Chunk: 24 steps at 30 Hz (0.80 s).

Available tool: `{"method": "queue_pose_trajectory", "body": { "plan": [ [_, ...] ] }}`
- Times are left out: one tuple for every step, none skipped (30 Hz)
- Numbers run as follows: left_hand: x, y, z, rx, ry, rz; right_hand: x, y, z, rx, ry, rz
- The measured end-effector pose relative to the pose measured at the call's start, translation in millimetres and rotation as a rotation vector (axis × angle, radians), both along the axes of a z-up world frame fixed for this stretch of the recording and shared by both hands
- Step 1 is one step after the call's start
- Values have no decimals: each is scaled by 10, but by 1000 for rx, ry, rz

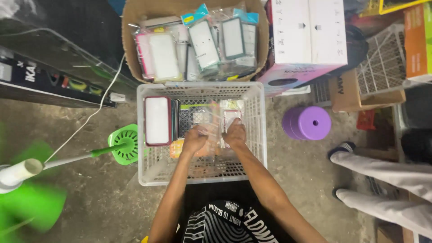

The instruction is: The person unpacks phone cases and screen protectors from individual packages by hand, removing each item and placing it into a white plastic basket, then discards the empty packages into the same basket.

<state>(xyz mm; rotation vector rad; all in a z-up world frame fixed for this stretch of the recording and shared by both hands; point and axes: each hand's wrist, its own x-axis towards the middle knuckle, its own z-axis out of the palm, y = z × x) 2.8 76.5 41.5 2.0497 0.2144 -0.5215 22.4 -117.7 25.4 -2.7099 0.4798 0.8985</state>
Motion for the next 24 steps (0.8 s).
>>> {"method": "queue_pose_trajectory", "body": {
  "plan": [
    [-13, 22, 30, 0, -2, 11, 4, 13, 9, 0, -2, 11],
    [-27, 42, 53, 32, 12, 17, 8, 23, 13, -34, 38, -35],
    [-64, 60, 73, 64, 30, 18, -21, 31, 12, -69, 81, -86],
    [-64, 107, 38, 64, 32, 25, -9, 19, 4, -69, 83, -78],
    [-64, 131, -1, 61, 21, 27, -9, -16, -3, -15, 39, -95],
    [-64, 150, -41, 58, 9, 29, -9, -58, -9, 39, -5, -112],
    [-41, 152, -51, 55, 11, 27, 12, -76, -27, 36, -3, -114],
    [-20, 150, -59, -24, 9, 19, 31, -97, -43, 43, -31, -74],
    [11, 150, -70, -102, 5, 10, 57, -117, -62, 50, -61, -36],
    [26, 140, -32, -105, 6, 7, 65, -98, 212, 48, -61, -39],
    [49, 121, 8, -150, 6, -17, 72, -86, 490, 125, -19, -120],
    [72, 100, 47, -196, 6, -41, 81, -76, 768, 202, 22, -199],
    [104, 75, 77, -200, 8, -48, 67, -99, 885, 198, 22, -207],
    [136, 49, 106, -236, 106, -3, 53, -121, 1000, 208, 43, -207],
    [163, 33, 133, -269, 205, 43, 35, -133, 1111, 219, 64, -207],
    [200, 11, 158, -271, 209, 35, -11, -177, 1226, 216, 65, -215],
    [210, -6, 185, -319, 280, 56, -74, -215, 1343, 222, 27, -192],
    [221, -19, 212, -366, 351, 77, -135, -248, 1461, 228, -10, -169],
    [217, -59, 112, -367, 354, 76, -198, -311, 1580, 226, -8, -170],
    [214, -96, 14, -377, 370, 65, -259, -371, 1703, 274, -69, -146],
    [233, -137, -76, -387, 385, 55, -300, -432, 1832, 322, -133, -120],
    [248, -242, -83, -389, 384, 54, -320, -492, 1863, 319, -134, -121],
    [238, -347, -94, -439, 383, 32, -360, -551, 1894, 377, -205, -99],
    [227, -453, -104, -490, 381, 11, -401, -611, 1925, 434, -276, -77]
  ]
}}
